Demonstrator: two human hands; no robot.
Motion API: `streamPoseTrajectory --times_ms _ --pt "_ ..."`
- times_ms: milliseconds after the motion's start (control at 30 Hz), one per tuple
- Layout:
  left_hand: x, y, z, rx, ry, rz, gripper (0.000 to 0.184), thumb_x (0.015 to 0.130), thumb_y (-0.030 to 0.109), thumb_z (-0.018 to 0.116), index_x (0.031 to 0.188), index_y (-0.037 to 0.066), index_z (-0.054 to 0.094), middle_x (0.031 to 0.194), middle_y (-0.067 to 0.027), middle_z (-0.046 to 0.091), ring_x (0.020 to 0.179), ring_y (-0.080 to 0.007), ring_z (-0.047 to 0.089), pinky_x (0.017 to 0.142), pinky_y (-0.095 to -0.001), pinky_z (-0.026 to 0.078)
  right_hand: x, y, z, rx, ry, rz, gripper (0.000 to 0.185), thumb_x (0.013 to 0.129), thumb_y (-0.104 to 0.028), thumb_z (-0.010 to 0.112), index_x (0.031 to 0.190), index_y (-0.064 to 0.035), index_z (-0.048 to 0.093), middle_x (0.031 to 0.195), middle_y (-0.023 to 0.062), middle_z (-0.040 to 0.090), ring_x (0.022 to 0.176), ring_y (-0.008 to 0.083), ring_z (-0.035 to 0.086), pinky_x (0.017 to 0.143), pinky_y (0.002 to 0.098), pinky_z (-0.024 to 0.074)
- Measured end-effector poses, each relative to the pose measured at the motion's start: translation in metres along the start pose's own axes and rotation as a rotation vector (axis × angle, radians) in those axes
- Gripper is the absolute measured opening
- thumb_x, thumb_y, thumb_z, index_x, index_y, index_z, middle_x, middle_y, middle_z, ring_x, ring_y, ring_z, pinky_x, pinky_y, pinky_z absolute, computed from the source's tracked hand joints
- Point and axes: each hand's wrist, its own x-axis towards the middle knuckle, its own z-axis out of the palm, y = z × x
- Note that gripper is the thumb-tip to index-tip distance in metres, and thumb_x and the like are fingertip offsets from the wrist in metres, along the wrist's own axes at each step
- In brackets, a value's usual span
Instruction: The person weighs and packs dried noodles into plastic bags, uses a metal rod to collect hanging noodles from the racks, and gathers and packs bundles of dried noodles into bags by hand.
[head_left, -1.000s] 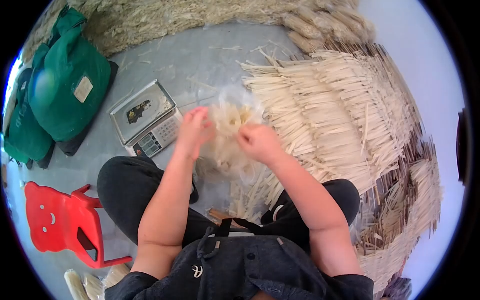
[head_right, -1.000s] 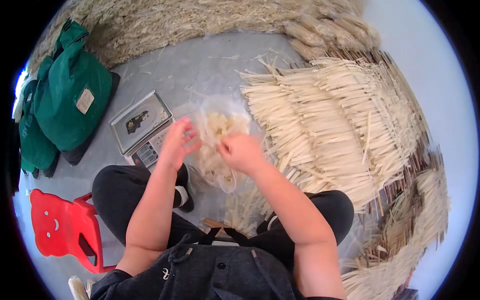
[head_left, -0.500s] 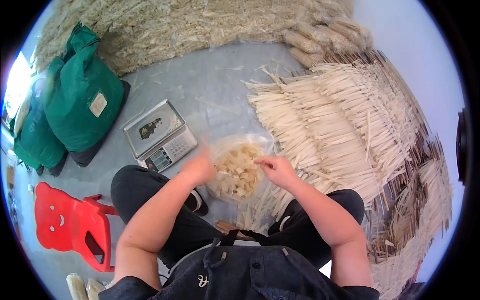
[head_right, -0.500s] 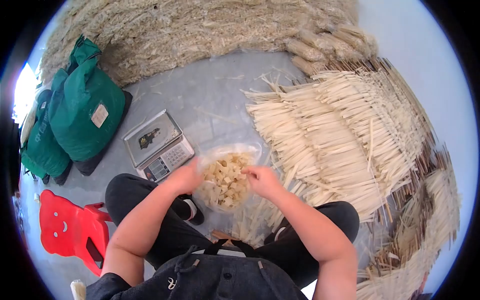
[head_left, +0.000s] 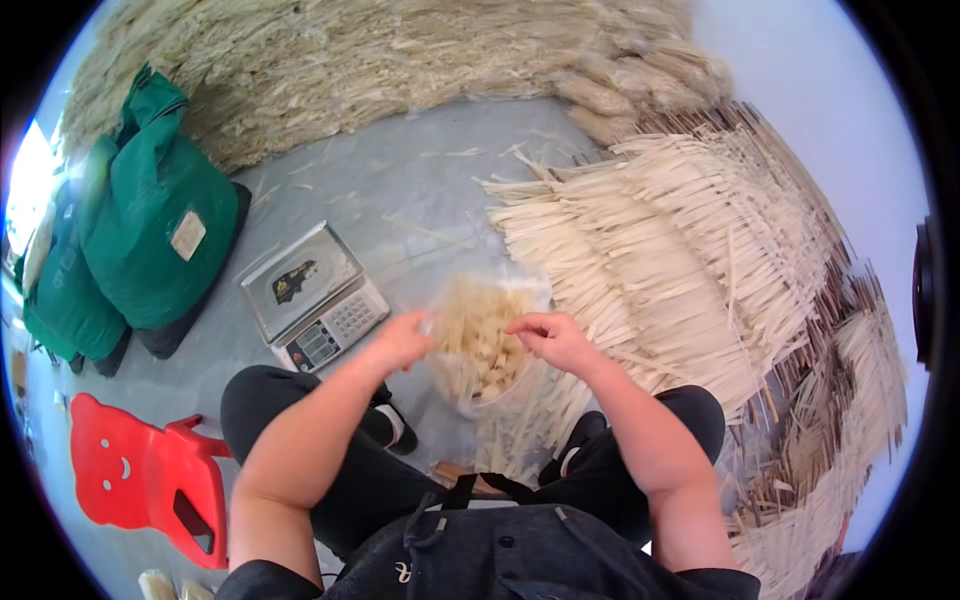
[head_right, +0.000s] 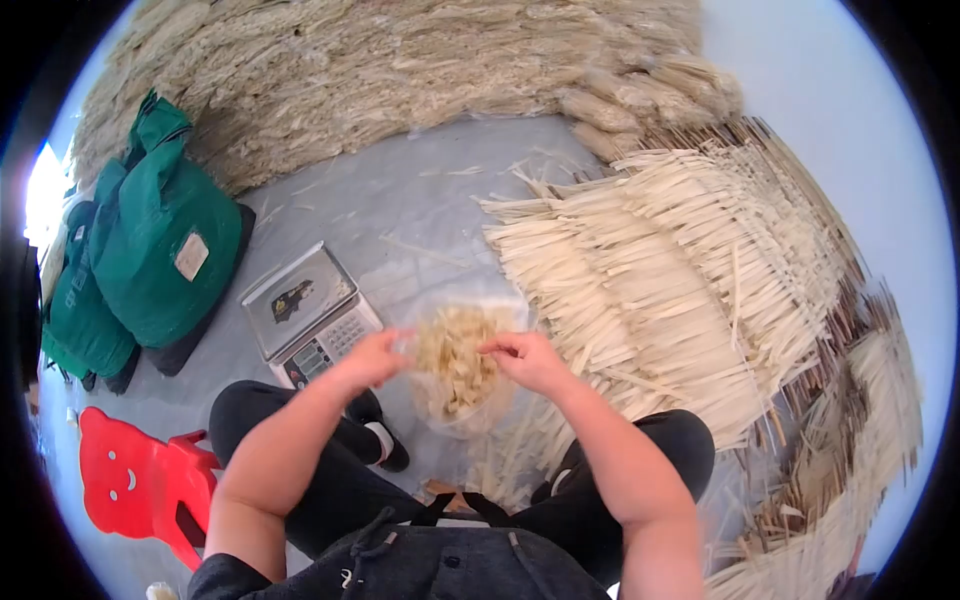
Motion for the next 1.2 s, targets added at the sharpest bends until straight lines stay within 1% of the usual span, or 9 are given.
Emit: streamPoseTrajectory --times_ms 100,167,300,467,600,667,800,1000,1200 --pt "0.013 -0.015 0.007 -0.28 -0.058 -0.177 0.049 0.091 0.017 0.062 0.138 0.01 0.051 0.062 0.0052 0.046 0.049 -0.0036 0.04 0.043 -0.0205 0.031 0.007 -0.012 -0.004 -0.014 0.061 0.016 0.021 0.088 0.0 0.059 0.102 -0.0082 0.072 0.069 0.0026 0.059 0.061 0.008 0.048 0.057 0.0251 0.041" --pt "0.005 0.003 -0.01 -0.492 0.048 -0.041 0.044 0.092 0.019 0.061 0.135 0.01 0.054 0.062 0.0065 0.044 0.049 -0.0031 0.038 0.043 -0.02 0.029 0.006 -0.051 -0.015 -0.222 0.154 -0.278 0.024 0.09 0.0 0.055 0.107 -0.0064 0.071 0.068 -0.0039 0.057 0.063 0.0042 0.049 0.059 0.0221 0.0423" --pt "-0.042 0.049 -0.031 -0.515 0.045 0.071 0.042 0.094 0.02 0.059 0.134 0.01 0.055 0.063 0.0079 0.043 0.049 -0.0024 0.037 0.044 -0.0192 0.029 -0.002 -0.091 -0.032 -0.021 0.219 -0.129 0.027 0.089 0.001 0.056 0.11 -0.0077 0.07 0.065 -0.0022 0.056 0.06 0.0063 0.049 0.057 0.0235 0.0419" --pt "-0.017 0.012 -0.03 0.384 0.132 0.181 0.037 0.092 0.025 0.057 0.125 0.009 0.061 0.071 -0.0067 0.062 0.057 -0.0174 0.057 0.054 -0.0332 0.046 0.003 -0.055 -0.017 -0.485 -0.099 -0.007 0.028 0.086 -0.012 0.059 0.113 -0.0137 0.066 0.071 0.0111 0.065 0.061 0.0298 0.06 0.06 0.0391 0.0479" --pt "-0.002 -0.033 -0.025 0.669 0.277 0.265 0.037 0.09 0.027 0.055 0.121 0.009 0.063 0.087 -0.0179 0.068 0.081 -0.0338 0.066 0.073 -0.0444 0.051 0.019 -0.04 -0.008 -0.831 -0.189 -0.022 0.035 0.085 -0.02 0.063 0.119 -0.0161 0.062 0.072 0.0075 0.064 0.062 0.0266 0.059 0.061 0.0391 0.0491" --pt "-0.014 -0.009 -0.028 0.658 0.194 0.091 0.04 0.088 0.027 0.052 0.123 0.01 0.06 0.101 -0.0207 0.067 0.098 -0.0386 0.063 0.084 -0.0476 0.05 0.04 -0.051 -0.01 -0.806 0.223 -0.28 0.039 0.083 -0.021 0.066 0.122 -0.0174 0.06 0.086 0.0066 0.066 0.07 0.0273 0.063 0.066 0.0419 0.0501" --pt "-0.028 -0.006 -0.023 0.69 0.254 0.127 0.05 0.086 0.033 0.058 0.131 0.013 0.056 0.098 -0.0189 0.068 0.094 -0.0376 0.063 0.081 -0.0467 0.049 0.076 -0.058 0.006 -0.899 0.294 -0.523 0.037 0.083 -0.023 0.067 0.119 -0.0168 0.061 0.093 0.0075 0.066 0.082 0.0266 0.064 0.072 0.0406 0.0502" --pt "-0.026 -0.012 -0.031 0.564 0.087 0.103 0.053 0.084 0.027 0.058 0.134 0.013 0.051 0.109 -0.0219 0.066 0.104 -0.0373 0.062 0.089 -0.0455 0.048 0.128 -0.047 0.018 -0.97 -0.318 0.036 0.036 0.08 -0.024 0.07 0.113 -0.0125 0.062 0.102 0.0104 0.065 0.101 0.0308 0.06 0.086 0.0399 0.0481" --pt "-0.022 -0.02 -0.032 0.447 0.059 0.132 0.054 0.083 0.025 0.058 0.134 0.011 0.051 0.106 -0.0219 0.066 0.101 -0.0377 0.063 0.088 -0.0448 0.049 0.128 -0.023 0.018 -0.946 -0.05 -0.507 0.015 0.083 -0.025 0.066 0.085 -0.0103 0.069 0.088 0.0095 0.066 0.087 0.0321 0.063 0.076 0.0418 0.0504"
